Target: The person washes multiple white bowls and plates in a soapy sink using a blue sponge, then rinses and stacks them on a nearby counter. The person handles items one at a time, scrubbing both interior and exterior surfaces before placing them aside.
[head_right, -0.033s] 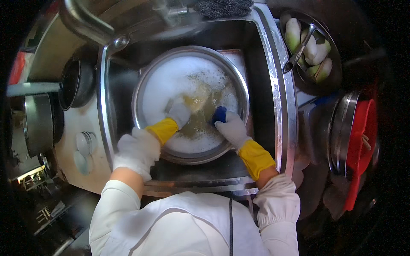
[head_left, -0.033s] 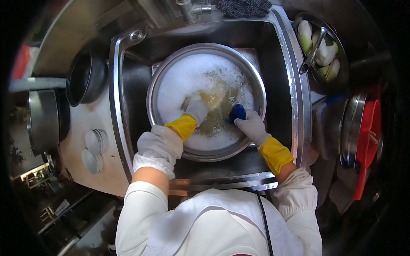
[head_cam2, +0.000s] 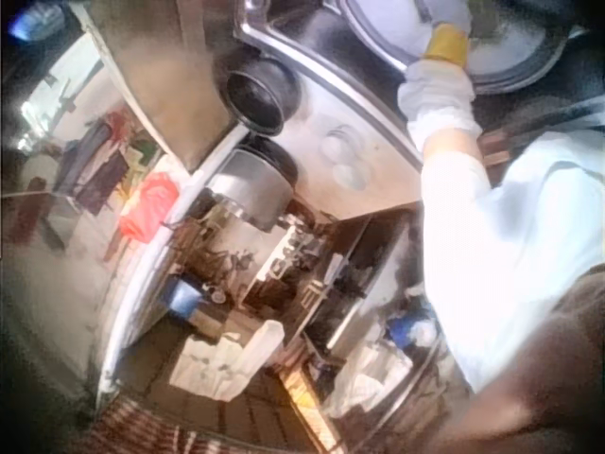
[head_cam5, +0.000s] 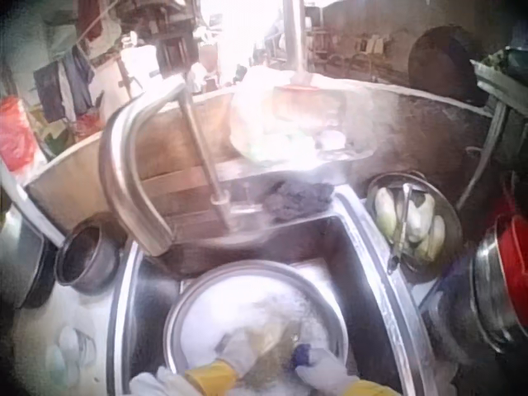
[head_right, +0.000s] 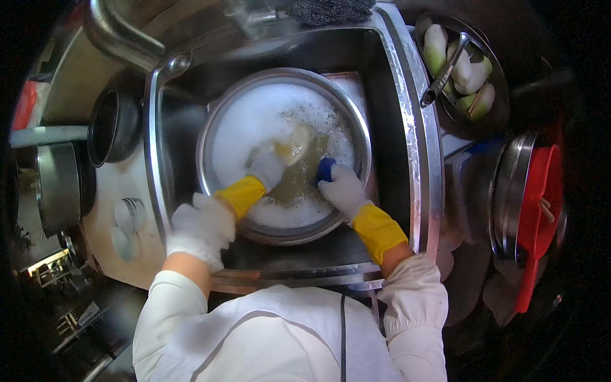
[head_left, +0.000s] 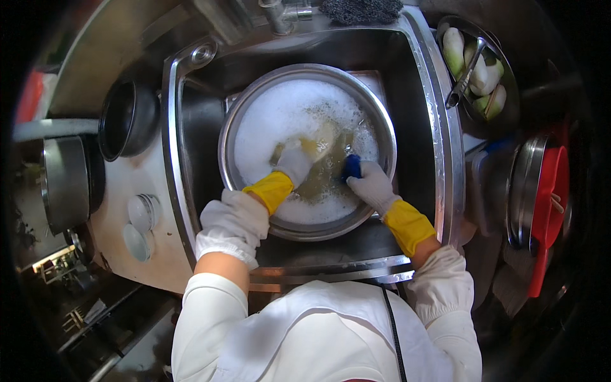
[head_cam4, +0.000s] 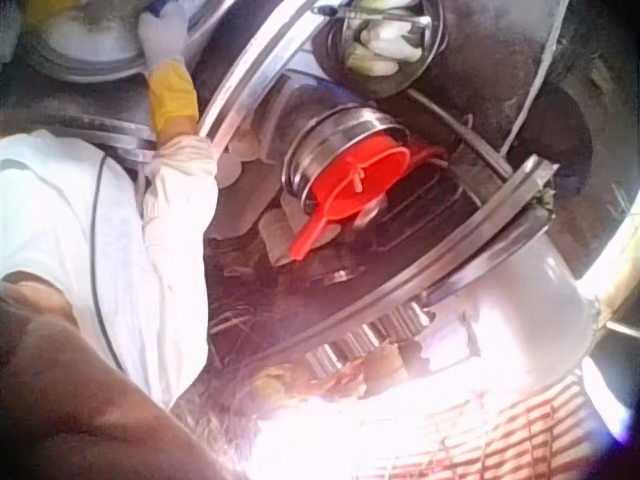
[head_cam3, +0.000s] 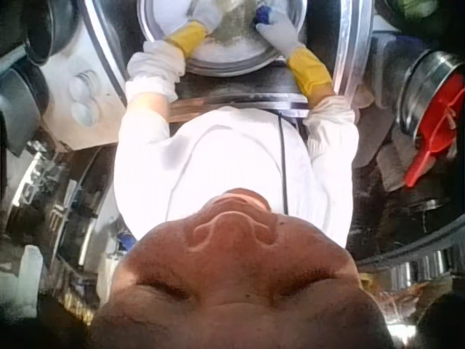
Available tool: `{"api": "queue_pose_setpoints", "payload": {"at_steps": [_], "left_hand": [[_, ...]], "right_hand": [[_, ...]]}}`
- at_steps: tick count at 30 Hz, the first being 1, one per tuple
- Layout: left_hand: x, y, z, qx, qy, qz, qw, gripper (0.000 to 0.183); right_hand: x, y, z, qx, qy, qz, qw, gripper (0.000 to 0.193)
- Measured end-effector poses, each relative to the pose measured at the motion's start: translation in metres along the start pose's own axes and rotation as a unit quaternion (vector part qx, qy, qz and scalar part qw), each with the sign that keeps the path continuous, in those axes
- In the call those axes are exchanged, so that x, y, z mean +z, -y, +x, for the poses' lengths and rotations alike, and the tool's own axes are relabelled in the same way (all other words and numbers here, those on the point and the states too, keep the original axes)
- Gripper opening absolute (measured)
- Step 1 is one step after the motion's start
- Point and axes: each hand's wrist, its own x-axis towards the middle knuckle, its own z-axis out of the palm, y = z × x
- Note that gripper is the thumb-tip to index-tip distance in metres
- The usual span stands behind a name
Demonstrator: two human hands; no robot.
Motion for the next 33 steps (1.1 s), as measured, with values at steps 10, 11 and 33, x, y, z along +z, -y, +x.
{"api": "queue_pose_setpoints", "payload": {"at_steps": [10, 11, 33], "left_hand": [[-0.083, 0.004, -0.080, -0.210, -0.088, -0.583, 0.780, 0.051], [-0.079, 0.002, -0.084, -0.214, -0.081, -0.670, 0.706, 0.049], [-0.033, -0.029, -0.077, -0.106, -0.107, -0.579, 0.801, 0.028]], "right_hand": [[0.044, -0.006, 0.063, 0.051, -0.041, 0.005, 0.998, 0.032], [0.045, -0.009, 0.062, 0.042, -0.053, 0.107, 0.992, 0.031], [0.036, 0.044, 0.037, -0.089, -0.015, 0.206, 0.974, 0.031]]}}
